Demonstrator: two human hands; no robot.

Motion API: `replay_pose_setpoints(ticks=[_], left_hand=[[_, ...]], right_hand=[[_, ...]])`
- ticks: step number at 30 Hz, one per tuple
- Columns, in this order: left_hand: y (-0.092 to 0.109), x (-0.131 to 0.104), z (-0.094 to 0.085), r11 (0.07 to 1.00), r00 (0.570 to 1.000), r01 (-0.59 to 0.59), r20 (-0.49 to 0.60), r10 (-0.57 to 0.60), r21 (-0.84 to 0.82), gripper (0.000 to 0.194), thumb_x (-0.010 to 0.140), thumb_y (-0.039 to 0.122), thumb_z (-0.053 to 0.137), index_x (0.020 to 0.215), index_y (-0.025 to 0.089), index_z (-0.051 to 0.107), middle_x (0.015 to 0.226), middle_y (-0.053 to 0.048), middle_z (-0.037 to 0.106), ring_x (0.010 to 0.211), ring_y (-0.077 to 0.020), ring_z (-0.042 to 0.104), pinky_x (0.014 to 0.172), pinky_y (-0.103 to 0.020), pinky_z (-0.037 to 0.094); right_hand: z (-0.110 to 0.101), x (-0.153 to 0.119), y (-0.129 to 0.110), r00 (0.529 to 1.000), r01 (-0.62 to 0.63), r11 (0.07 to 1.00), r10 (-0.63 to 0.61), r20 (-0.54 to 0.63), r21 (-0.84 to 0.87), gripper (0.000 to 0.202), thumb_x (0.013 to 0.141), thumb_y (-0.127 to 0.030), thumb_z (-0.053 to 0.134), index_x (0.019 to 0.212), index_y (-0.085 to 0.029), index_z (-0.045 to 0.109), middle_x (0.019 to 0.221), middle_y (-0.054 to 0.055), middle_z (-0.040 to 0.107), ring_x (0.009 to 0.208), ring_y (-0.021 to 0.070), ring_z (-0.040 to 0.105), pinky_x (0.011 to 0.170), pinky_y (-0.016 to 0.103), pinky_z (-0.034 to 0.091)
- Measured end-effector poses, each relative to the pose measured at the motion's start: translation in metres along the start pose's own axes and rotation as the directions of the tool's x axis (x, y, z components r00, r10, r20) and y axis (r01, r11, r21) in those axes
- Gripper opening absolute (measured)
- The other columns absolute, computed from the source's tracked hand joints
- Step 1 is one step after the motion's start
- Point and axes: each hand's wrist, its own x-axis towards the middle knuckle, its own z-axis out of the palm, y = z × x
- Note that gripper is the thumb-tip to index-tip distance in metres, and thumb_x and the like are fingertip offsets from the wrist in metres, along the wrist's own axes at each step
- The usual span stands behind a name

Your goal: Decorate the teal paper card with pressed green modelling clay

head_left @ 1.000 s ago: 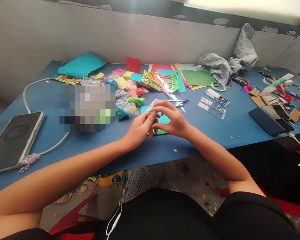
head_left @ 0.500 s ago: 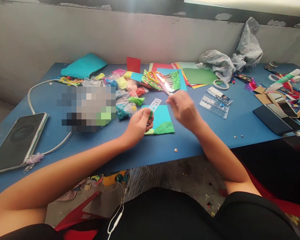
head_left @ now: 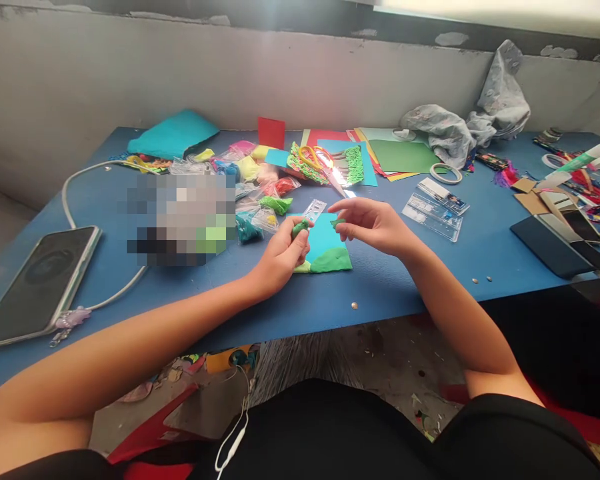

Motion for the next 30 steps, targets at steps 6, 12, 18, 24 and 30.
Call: replay_pose_setpoints(ticks=[6, 12, 18, 24, 30], left_hand=[[-0.002, -0.004, 0.003, 0.999, 0.986, 0.024, 0.164, -0.03, 0.034, 0.047, 0.083, 0.064, 0.059, 0.09, 0.019, 0.047, 0.061, 0.006, 0.042, 0.052, -0.0088, 0.035, 0.046, -0.021, 0.027], [-0.003, -0.006, 0.005, 0.997, 0.979, 0.065, 0.189, -0.07, 0.035, 0.052, 0.082, 0.07, 0.055, 0.085, 0.019, 0.047, 0.061, 0.005, 0.043, 0.051, -0.009, 0.036, 0.045, -0.023, 0.026], [-0.003, -0.004, 0.008, 0.991, 0.994, -0.052, 0.102, 0.039, 0.124, 0.048, 0.086, 0.067, 0.052, 0.079, 0.02, 0.045, 0.058, 0.006, 0.041, 0.051, -0.0094, 0.036, 0.046, -0.023, 0.029], [0.006, -0.004, 0.002, 0.994, 0.995, -0.084, -0.051, 0.087, 0.067, 0.051, 0.082, 0.062, 0.06, 0.063, 0.02, 0.038, 0.057, 0.008, 0.03, 0.047, -0.0065, 0.029, 0.043, -0.021, 0.022], [-0.001, -0.004, 0.006, 0.996, 0.997, -0.075, 0.008, 0.074, 0.049, 0.044, 0.086, 0.063, 0.055, 0.079, 0.02, 0.045, 0.057, 0.009, 0.03, 0.046, -0.0071, 0.025, 0.042, -0.02, 0.021]], right_hand=[[0.014, -0.002, 0.004, 0.977, 0.212, 0.966, -0.211, 0.026, -0.147, 0.029, 0.087, -0.039, 0.065, 0.108, -0.019, 0.07, 0.089, 0.005, 0.067, 0.077, 0.0138, 0.062, 0.07, 0.029, 0.056], [0.028, -0.006, 0.013, 0.844, 0.516, 0.703, -0.514, 0.152, -0.49, 0.025, 0.099, -0.024, 0.043, 0.109, -0.021, 0.066, 0.081, 0.004, 0.059, 0.073, 0.0145, 0.057, 0.066, 0.026, 0.05], [0.029, -0.009, 0.006, 0.867, 0.422, 0.686, -0.497, 0.042, -0.593, 0.02, 0.1, -0.027, 0.036, 0.094, -0.021, 0.055, 0.082, 0.005, 0.055, 0.073, 0.0165, 0.054, 0.067, 0.028, 0.047], [-0.01, -0.008, 0.013, 0.768, 0.023, 0.823, -0.377, -0.517, -0.567, 0.043, 0.101, -0.053, 0.022, 0.07, -0.026, 0.037, 0.058, -0.004, 0.032, 0.051, 0.0142, 0.035, 0.055, 0.03, 0.035], [-0.02, -0.001, 0.02, 0.803, 0.014, 0.785, -0.378, -0.461, -0.62, 0.042, 0.102, -0.05, 0.025, 0.088, -0.021, 0.052, 0.06, -0.003, 0.043, 0.05, 0.0121, 0.039, 0.053, 0.027, 0.035]])
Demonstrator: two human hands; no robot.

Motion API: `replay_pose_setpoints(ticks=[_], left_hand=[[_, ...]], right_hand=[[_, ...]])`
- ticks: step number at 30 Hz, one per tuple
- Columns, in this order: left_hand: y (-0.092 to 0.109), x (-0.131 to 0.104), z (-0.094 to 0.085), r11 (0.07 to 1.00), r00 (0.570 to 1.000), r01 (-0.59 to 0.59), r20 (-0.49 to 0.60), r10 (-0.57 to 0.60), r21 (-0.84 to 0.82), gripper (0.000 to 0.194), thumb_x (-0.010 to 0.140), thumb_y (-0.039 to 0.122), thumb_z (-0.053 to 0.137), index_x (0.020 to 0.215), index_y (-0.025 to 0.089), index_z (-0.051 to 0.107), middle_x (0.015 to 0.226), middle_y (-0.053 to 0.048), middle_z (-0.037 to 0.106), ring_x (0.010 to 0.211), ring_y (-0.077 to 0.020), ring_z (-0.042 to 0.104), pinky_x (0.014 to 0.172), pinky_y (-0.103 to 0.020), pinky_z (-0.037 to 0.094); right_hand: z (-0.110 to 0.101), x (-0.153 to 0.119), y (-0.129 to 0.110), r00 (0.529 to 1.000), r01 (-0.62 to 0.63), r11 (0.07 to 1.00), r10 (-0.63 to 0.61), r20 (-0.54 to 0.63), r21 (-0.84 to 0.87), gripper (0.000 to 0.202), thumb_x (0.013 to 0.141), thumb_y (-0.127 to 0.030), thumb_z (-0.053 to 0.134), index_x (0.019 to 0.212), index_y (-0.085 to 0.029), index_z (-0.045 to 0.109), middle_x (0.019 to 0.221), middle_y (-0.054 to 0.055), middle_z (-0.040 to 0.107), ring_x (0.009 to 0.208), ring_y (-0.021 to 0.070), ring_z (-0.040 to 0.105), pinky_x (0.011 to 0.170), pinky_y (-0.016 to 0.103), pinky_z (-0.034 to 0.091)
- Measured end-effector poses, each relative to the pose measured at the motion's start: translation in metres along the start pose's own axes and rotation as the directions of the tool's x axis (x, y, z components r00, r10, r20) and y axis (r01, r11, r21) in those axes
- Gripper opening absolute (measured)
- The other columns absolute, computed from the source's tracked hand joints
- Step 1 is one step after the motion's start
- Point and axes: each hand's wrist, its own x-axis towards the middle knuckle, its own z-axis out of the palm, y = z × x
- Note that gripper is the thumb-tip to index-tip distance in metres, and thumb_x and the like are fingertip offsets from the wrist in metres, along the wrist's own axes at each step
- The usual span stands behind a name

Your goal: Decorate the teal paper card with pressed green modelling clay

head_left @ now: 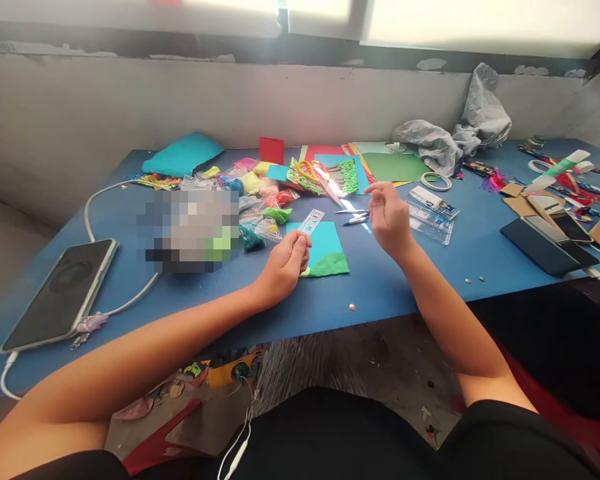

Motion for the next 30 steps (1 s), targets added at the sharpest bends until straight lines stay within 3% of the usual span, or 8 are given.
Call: replay_pose_setpoints(ticks=[2, 6, 10, 14, 22, 25, 27, 30], left_hand=[[-0.002, 0.0, 0.002, 1.0, 1.0, -0.019, -0.024, 0.019, 0.008, 0.045, 0.086, 0.063, 0.055, 0.096, 0.02, 0.045, 0.059, 0.01, 0.032, 0.047, -0.0081, 0.027, 0.042, -0.02, 0.023], [-0.001, -0.002, 0.002, 0.997, 0.997, -0.07, -0.01, 0.07, 0.039, 0.05, 0.088, 0.064, 0.052, 0.108, 0.021, 0.041, 0.067, 0.007, 0.037, 0.052, -0.0101, 0.034, 0.046, -0.022, 0.031], [0.0, -0.007, -0.002, 0.983, 0.991, -0.084, 0.114, 0.066, 0.163, 0.055, 0.091, 0.068, 0.04, 0.118, 0.02, 0.039, 0.071, 0.005, 0.043, 0.053, -0.011, 0.037, 0.052, -0.026, 0.033], [0.0, -0.008, -0.006, 0.923, 0.978, -0.124, 0.203, 0.052, 0.363, 0.051, 0.095, 0.062, 0.036, 0.121, 0.018, 0.04, 0.078, 0.002, 0.053, 0.055, -0.0115, 0.04, 0.058, -0.028, 0.035], [0.001, -0.002, -0.004, 0.925, 0.984, -0.153, 0.142, 0.109, 0.348, 0.035, 0.096, 0.049, 0.042, 0.112, 0.018, 0.049, 0.082, 0.0, 0.055, 0.056, -0.0097, 0.04, 0.055, -0.025, 0.035], [0.001, -0.002, -0.001, 0.951, 0.992, -0.106, 0.094, 0.082, 0.29, 0.034, 0.093, 0.052, 0.049, 0.1, 0.018, 0.052, 0.07, 0.003, 0.053, 0.054, -0.0095, 0.041, 0.052, -0.024, 0.035], [0.002, -0.002, -0.001, 0.975, 0.995, -0.052, 0.091, 0.033, 0.214, 0.04, 0.091, 0.058, 0.05, 0.095, 0.019, 0.05, 0.061, 0.004, 0.051, 0.051, -0.0105, 0.043, 0.05, -0.024, 0.036], [0.004, -0.001, -0.003, 0.978, 0.989, -0.012, 0.144, -0.018, 0.209, 0.046, 0.091, 0.065, 0.043, 0.086, 0.019, 0.048, 0.055, 0.003, 0.054, 0.047, -0.0115, 0.046, 0.048, -0.024, 0.037]], right_hand=[[0.006, -0.005, -0.008, 0.989, 0.107, 0.994, -0.109, 0.099, 0.025, 0.038, 0.103, -0.044, 0.027, 0.101, -0.019, 0.056, 0.066, -0.001, 0.051, 0.053, 0.0123, 0.044, 0.056, 0.026, 0.038], [0.02, -0.021, -0.028, 0.915, 0.295, 0.952, -0.307, 0.261, 0.084, 0.032, 0.103, -0.039, 0.033, 0.104, -0.018, 0.057, 0.067, -0.002, 0.056, 0.049, 0.0099, 0.045, 0.053, 0.022, 0.037], [0.029, -0.031, -0.039, 0.818, 0.496, 0.864, -0.499, 0.287, 0.088, 0.03, 0.1, -0.045, 0.043, 0.099, -0.017, 0.054, 0.069, -0.001, 0.063, 0.051, 0.0098, 0.051, 0.049, 0.022, 0.033], [0.033, -0.035, -0.045, 0.745, 0.604, 0.793, -0.597, 0.298, 0.08, 0.027, 0.104, -0.028, 0.031, 0.09, -0.019, 0.052, 0.072, 0.001, 0.065, 0.057, 0.0102, 0.055, 0.051, 0.022, 0.032], [0.026, -0.033, -0.041, 0.807, 0.536, 0.844, -0.506, 0.304, -0.019, 0.026, 0.101, -0.022, 0.03, 0.08, -0.021, 0.046, 0.061, -0.002, 0.055, 0.05, 0.0107, 0.045, 0.05, 0.025, 0.029], [0.02, -0.029, -0.036, 0.83, 0.512, 0.857, -0.479, 0.284, -0.05, 0.026, 0.1, -0.025, 0.031, 0.082, -0.02, 0.048, 0.062, -0.002, 0.055, 0.05, 0.0108, 0.046, 0.051, 0.024, 0.03], [0.02, -0.028, -0.036, 0.83, 0.517, 0.853, -0.479, 0.285, -0.071, 0.028, 0.102, -0.034, 0.033, 0.086, -0.018, 0.051, 0.067, 0.0, 0.058, 0.052, 0.011, 0.048, 0.051, 0.024, 0.031], [0.023, -0.029, -0.038, 0.791, 0.565, 0.82, -0.509, 0.338, -0.088, 0.035, 0.104, -0.037, 0.029, 0.086, -0.018, 0.053, 0.069, 0.002, 0.059, 0.055, 0.0116, 0.05, 0.05, 0.024, 0.029]])
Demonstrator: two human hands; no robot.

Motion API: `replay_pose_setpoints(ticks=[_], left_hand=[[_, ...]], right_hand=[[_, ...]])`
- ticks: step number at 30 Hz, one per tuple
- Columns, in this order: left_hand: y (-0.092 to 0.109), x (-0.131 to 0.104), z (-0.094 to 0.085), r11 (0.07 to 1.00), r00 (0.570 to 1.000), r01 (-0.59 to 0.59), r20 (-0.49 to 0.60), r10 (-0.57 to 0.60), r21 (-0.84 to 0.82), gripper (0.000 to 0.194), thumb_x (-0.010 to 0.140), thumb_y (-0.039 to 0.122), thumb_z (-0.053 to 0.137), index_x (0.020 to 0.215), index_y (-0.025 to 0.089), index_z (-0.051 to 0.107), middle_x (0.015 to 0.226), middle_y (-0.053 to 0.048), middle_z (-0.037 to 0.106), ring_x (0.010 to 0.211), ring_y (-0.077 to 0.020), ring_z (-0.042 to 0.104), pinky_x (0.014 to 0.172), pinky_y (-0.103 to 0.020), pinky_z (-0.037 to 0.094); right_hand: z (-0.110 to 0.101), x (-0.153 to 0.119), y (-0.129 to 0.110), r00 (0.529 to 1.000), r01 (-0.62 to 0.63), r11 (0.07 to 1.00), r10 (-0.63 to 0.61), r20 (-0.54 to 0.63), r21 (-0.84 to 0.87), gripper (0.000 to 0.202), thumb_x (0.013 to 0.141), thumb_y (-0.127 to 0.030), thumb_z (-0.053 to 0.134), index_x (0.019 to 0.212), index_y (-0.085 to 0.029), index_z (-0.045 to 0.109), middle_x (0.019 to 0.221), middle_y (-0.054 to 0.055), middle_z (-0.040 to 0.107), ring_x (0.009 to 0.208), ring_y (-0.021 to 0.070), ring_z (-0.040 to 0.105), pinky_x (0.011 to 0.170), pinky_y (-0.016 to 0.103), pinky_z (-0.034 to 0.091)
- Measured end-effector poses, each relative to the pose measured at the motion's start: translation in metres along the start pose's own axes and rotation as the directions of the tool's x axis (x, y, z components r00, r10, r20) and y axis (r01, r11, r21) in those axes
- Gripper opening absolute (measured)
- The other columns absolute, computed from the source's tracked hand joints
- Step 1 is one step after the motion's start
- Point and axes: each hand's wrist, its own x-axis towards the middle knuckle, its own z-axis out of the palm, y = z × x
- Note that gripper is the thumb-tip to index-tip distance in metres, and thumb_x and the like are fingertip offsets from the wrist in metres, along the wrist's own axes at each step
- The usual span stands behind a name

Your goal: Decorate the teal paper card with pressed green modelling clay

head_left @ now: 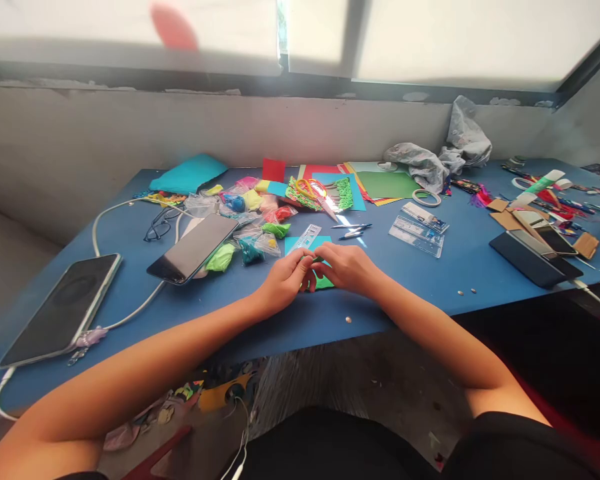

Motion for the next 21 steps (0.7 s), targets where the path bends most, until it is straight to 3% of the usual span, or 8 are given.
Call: replay_pose_setpoints(ticks=[3, 6, 11, 13, 18, 21], left_hand=[[0.001, 0.003, -0.005, 0.984, 0.999, -0.049, 0.025, 0.046, 0.173, 0.048, 0.093, 0.063, 0.036, 0.076, 0.02, 0.047, 0.053, 0.002, 0.054, 0.046, -0.0111, 0.046, 0.05, -0.025, 0.036], [0.001, 0.007, -0.008, 0.949, 0.996, -0.093, 0.024, 0.09, 0.3, 0.047, 0.093, 0.062, 0.035, 0.074, 0.021, 0.047, 0.056, 0.002, 0.051, 0.049, -0.0114, 0.046, 0.053, -0.026, 0.037], [-0.002, 0.01, -0.012, 0.94, 0.994, -0.07, -0.059, 0.095, 0.333, 0.039, 0.092, 0.056, 0.036, 0.075, 0.022, 0.043, 0.059, 0.004, 0.043, 0.054, -0.013, 0.041, 0.056, -0.026, 0.034], [-0.001, 0.01, -0.012, 0.938, 0.991, -0.063, -0.093, 0.1, 0.341, 0.035, 0.091, 0.053, 0.037, 0.075, 0.022, 0.041, 0.059, 0.005, 0.041, 0.055, -0.0132, 0.039, 0.056, -0.027, 0.032], [0.001, 0.007, -0.008, 0.938, 0.985, -0.109, -0.089, 0.146, 0.33, 0.033, 0.089, 0.052, 0.04, 0.076, 0.022, 0.039, 0.059, 0.006, 0.04, 0.055, -0.0132, 0.039, 0.055, -0.026, 0.032], [-0.002, 0.007, -0.003, 0.948, 0.988, -0.126, -0.049, 0.147, 0.293, 0.038, 0.09, 0.056, 0.035, 0.075, 0.022, 0.041, 0.055, 0.006, 0.038, 0.051, -0.0127, 0.038, 0.052, -0.026, 0.032]], right_hand=[[0.004, -0.001, -0.003, 0.999, 0.028, 0.999, -0.029, 0.029, 0.031, 0.038, 0.105, -0.03, 0.025, 0.081, -0.02, 0.052, 0.066, 0.001, 0.057, 0.054, 0.0113, 0.048, 0.05, 0.024, 0.029], [0.007, -0.003, -0.001, 0.996, -0.063, 0.994, 0.069, -0.062, 0.094, 0.036, 0.104, -0.031, 0.026, 0.081, -0.021, 0.052, 0.067, 0.001, 0.058, 0.054, 0.0116, 0.048, 0.051, 0.024, 0.033], [0.003, -0.001, 0.009, 0.944, -0.23, 0.966, 0.25, -0.213, 0.118, 0.034, 0.105, -0.032, 0.021, 0.1, -0.02, 0.052, 0.079, 0.005, 0.062, 0.065, 0.0141, 0.056, 0.064, 0.025, 0.044], [0.0, 0.001, 0.011, 0.924, -0.264, 0.958, 0.285, -0.253, 0.114, 0.036, 0.105, -0.031, 0.019, 0.097, -0.019, 0.052, 0.074, 0.003, 0.059, 0.062, 0.0141, 0.054, 0.062, 0.026, 0.043], [-0.003, 0.006, 0.007, 0.95, -0.175, 0.982, 0.187, -0.248, 0.07, 0.049, 0.105, -0.034, 0.02, 0.062, -0.022, 0.042, 0.051, -0.003, 0.042, 0.045, 0.0113, 0.04, 0.048, 0.024, 0.033], [-0.001, 0.006, -0.002, 0.97, -0.097, 0.994, 0.106, -0.218, 0.05, 0.053, 0.105, -0.036, 0.025, 0.057, -0.021, 0.041, 0.05, -0.004, 0.041, 0.043, 0.0096, 0.038, 0.047, 0.023, 0.03]])
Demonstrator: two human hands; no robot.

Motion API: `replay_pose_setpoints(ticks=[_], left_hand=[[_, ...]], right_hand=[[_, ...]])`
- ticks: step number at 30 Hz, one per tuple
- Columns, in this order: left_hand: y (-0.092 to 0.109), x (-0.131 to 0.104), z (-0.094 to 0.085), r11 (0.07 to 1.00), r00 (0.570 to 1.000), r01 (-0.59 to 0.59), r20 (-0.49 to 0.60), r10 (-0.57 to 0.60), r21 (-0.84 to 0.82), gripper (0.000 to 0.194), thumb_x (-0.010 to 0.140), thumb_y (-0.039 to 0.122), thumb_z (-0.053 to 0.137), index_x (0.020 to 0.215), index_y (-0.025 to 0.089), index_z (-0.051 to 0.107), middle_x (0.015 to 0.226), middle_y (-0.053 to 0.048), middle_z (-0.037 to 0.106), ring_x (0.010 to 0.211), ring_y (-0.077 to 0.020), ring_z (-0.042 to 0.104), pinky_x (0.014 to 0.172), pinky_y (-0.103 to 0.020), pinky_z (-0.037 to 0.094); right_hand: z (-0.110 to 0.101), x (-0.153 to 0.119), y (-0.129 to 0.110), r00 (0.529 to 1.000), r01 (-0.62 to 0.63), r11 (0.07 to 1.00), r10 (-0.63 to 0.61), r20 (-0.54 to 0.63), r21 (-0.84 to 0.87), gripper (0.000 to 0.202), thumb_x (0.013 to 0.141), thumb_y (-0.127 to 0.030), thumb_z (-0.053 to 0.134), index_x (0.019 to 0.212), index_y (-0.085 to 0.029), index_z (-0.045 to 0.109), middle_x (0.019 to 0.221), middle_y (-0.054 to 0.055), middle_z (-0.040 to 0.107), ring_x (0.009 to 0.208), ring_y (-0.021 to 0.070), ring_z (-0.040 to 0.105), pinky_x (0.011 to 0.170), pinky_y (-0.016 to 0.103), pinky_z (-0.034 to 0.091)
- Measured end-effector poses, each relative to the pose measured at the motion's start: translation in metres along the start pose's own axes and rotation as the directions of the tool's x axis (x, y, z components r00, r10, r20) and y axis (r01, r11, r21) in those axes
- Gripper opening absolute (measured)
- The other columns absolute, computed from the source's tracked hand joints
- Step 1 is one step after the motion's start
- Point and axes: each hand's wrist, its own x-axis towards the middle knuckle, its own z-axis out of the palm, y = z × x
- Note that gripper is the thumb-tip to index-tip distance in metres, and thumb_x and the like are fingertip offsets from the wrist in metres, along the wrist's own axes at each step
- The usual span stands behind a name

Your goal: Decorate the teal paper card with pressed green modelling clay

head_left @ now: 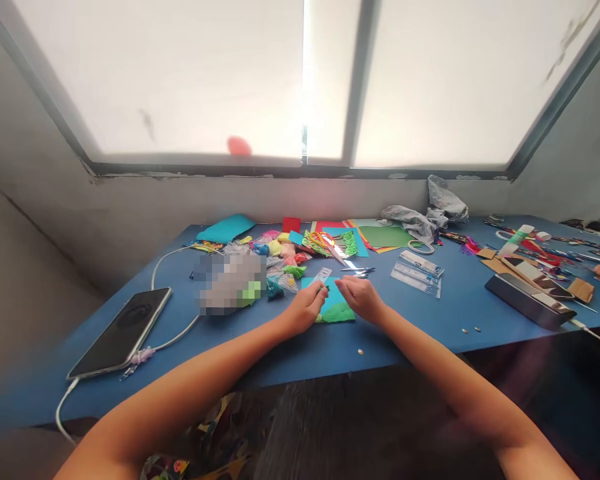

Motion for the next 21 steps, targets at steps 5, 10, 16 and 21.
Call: replay_pose_setpoints(ticks=[5, 10, 16, 21], left_hand=[[-0.002, 0.001, -0.001, 0.997, 0.999, 0.023, -0.026, -0.025, -0.08, 0.041, 0.093, 0.057, 0.028, 0.075, 0.022, 0.039, 0.058, 0.006, 0.038, 0.052, -0.0119, 0.039, 0.053, -0.026, 0.035], [-0.003, 0.0, -0.009, 0.997, 0.997, 0.01, -0.071, -0.015, -0.072, 0.042, 0.095, 0.058, 0.024, 0.077, 0.022, 0.038, 0.063, 0.004, 0.04, 0.058, -0.0142, 0.042, 0.059, -0.029, 0.04], [-0.012, -0.007, -0.004, 0.962, 0.978, -0.202, 0.091, 0.188, 0.185, 0.055, 0.096, 0.063, 0.019, 0.098, 0.018, 0.05, 0.092, -0.009, 0.055, 0.083, -0.0221, 0.051, 0.08, -0.039, 0.045], [-0.017, -0.007, -0.005, 0.916, 0.952, -0.282, 0.2, 0.231, 0.285, 0.053, 0.099, 0.056, 0.01, 0.097, 0.017, 0.047, 0.092, -0.01, 0.055, 0.079, -0.0212, 0.05, 0.073, -0.036, 0.045]], right_hand=[[0.007, 0.011, -0.008, 0.997, 0.07, 0.997, -0.07, 0.041, 0.017, 0.047, 0.105, -0.036, 0.022, 0.074, -0.019, 0.053, 0.059, 0.0, 0.056, 0.051, 0.0106, 0.049, 0.052, 0.022, 0.036], [0.012, 0.031, 0.0, 0.975, 0.191, 0.981, -0.194, 0.108, 0.04, 0.051, 0.106, -0.037, 0.02, 0.075, -0.018, 0.056, 0.061, 0.001, 0.057, 0.051, 0.0107, 0.048, 0.051, 0.023, 0.031], [0.011, 0.018, 0.016, 0.882, 0.472, 0.865, -0.463, 0.09, -0.169, 0.065, 0.099, -0.06, 0.024, 0.063, -0.017, 0.056, 0.05, -0.001, 0.045, 0.048, 0.0124, 0.037, 0.05, 0.029, 0.023], [0.008, 0.013, 0.018, 0.873, 0.486, 0.832, -0.477, 0.102, -0.268, 0.043, 0.103, -0.032, 0.036, 0.065, -0.019, 0.051, 0.051, -0.003, 0.043, 0.048, 0.0125, 0.035, 0.049, 0.028, 0.024]])
